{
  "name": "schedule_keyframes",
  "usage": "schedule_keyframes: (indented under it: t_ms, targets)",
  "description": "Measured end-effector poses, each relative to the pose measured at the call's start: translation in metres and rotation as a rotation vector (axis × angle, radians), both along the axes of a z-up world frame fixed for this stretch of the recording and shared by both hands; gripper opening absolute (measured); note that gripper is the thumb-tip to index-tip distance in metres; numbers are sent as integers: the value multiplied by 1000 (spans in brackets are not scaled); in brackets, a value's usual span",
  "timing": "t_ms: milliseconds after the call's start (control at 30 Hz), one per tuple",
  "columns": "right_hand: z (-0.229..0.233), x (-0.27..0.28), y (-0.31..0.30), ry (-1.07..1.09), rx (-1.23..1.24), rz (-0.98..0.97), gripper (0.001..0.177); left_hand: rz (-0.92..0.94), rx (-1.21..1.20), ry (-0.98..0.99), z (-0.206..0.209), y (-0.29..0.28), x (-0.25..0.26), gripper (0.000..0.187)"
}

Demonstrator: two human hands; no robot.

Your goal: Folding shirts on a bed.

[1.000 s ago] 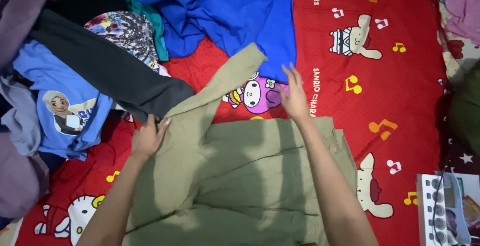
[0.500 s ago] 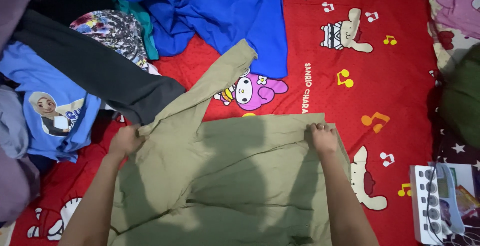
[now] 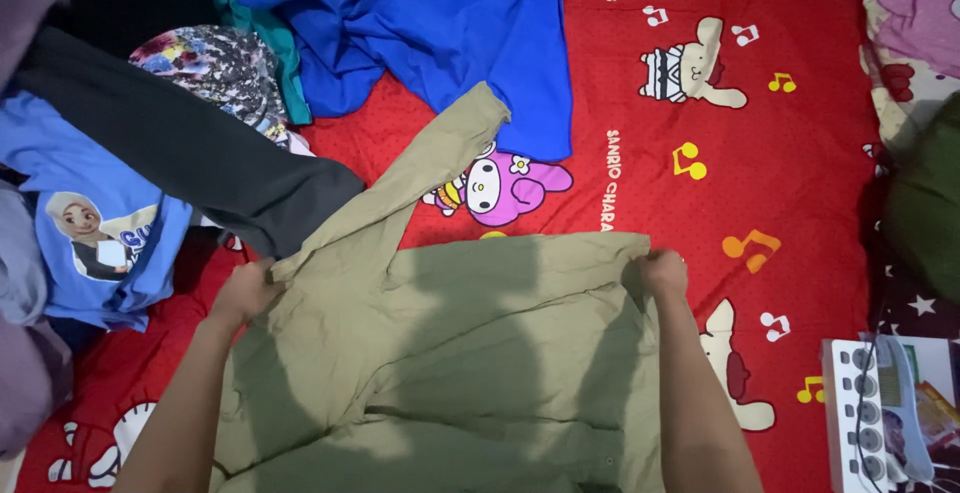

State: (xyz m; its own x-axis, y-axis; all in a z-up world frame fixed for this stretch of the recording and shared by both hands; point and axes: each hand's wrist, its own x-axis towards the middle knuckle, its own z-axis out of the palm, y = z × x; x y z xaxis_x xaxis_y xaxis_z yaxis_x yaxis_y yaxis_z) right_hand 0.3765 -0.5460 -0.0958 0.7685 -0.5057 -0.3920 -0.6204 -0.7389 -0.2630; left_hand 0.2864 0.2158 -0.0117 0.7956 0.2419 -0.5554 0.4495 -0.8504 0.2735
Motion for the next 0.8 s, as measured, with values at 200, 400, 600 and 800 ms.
schedule_keyframes:
  t_ms: [200,400,600,800]
  targets:
    - [89,29,27,29,50,169,36,-75,-23,-30,-10,15,9,37]
    - [98,40,34,-74,490,-13,40,105,-255,16,-22,23,14,41]
    - [96,42,53,-22,498,22,36,86,-270,41,-21,22,17,40]
    - [143,50,59,-354,1191,-327,30,116,-273,44,-31,26,14,35]
